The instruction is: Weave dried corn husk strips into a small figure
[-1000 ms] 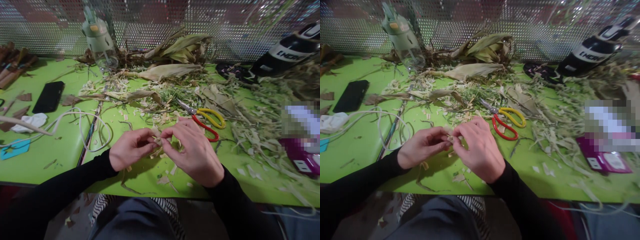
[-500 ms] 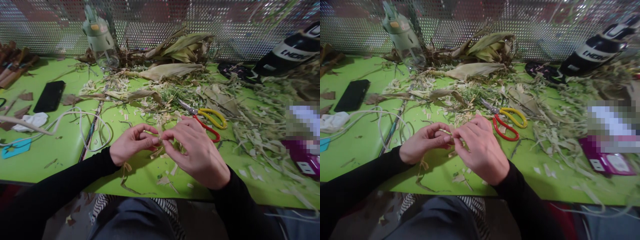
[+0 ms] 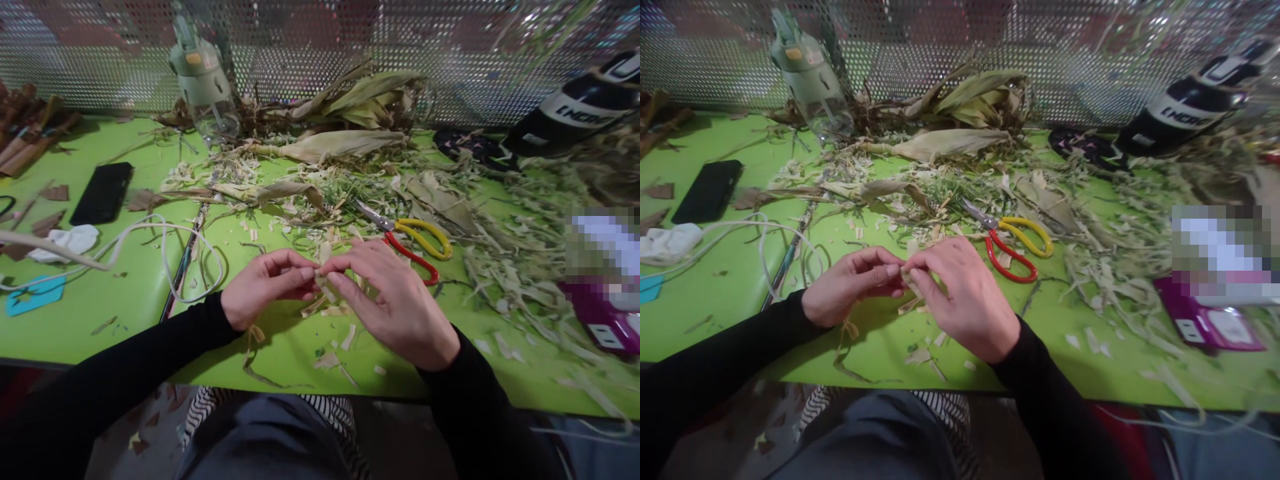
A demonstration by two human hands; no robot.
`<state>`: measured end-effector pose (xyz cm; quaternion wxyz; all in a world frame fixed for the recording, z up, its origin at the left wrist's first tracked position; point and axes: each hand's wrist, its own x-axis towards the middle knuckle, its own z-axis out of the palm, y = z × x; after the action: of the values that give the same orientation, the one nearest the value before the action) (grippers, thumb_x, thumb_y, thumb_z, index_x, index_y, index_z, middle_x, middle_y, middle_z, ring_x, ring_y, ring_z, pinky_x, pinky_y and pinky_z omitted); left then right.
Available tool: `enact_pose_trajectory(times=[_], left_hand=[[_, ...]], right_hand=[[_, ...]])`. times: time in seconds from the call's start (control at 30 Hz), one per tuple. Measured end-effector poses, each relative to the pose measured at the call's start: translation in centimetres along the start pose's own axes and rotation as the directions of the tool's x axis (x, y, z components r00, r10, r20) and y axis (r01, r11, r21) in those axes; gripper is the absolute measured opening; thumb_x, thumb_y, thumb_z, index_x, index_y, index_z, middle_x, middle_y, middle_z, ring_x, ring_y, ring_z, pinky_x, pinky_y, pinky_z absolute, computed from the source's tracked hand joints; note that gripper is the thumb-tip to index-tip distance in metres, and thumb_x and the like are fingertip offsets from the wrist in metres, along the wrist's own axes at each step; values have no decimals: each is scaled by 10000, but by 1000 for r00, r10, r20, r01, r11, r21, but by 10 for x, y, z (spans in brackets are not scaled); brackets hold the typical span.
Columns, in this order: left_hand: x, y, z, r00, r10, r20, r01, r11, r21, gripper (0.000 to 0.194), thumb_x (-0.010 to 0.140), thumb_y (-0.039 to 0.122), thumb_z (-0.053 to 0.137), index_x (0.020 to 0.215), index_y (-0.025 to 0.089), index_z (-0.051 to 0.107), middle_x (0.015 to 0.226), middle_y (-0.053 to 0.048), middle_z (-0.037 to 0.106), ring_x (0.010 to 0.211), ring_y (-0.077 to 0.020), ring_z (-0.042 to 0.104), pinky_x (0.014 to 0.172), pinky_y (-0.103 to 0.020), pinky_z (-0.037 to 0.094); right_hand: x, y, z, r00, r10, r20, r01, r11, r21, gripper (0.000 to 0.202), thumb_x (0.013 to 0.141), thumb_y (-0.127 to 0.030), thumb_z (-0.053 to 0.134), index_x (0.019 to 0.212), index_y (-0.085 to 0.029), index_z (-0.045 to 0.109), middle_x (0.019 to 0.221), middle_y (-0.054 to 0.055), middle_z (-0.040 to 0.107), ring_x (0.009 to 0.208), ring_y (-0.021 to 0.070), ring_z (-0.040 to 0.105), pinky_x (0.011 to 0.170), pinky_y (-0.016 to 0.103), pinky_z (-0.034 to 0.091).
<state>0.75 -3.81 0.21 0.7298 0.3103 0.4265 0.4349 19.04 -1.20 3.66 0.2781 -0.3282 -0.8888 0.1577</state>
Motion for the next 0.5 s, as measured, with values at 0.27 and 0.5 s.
enact_pose_trajectory(times=[0.27, 0.5], left_hand=[[1, -1, 0, 1000, 18, 18, -19, 999, 49, 208, 686, 218, 770, 788, 118, 618, 714, -6, 692, 657, -94, 657, 666, -231, 542], [3, 2, -3, 998, 56, 5, -56, 998, 13, 192, 719, 224, 743, 802, 120, 605, 728, 0, 696, 621, -80, 657, 663, -219, 546]], right_hand=[[-2, 4, 5, 997, 71, -35, -71, 997, 4, 56, 852, -187, 602, 799, -192, 588, 768, 13, 638, 783, 159, 554, 751, 302, 439], [1, 8, 0, 995, 67, -73, -63, 996, 63, 86, 843, -260, 630, 915, -212, 626, 925, 49, 659, 928, 191, 595, 813, 327, 479]])
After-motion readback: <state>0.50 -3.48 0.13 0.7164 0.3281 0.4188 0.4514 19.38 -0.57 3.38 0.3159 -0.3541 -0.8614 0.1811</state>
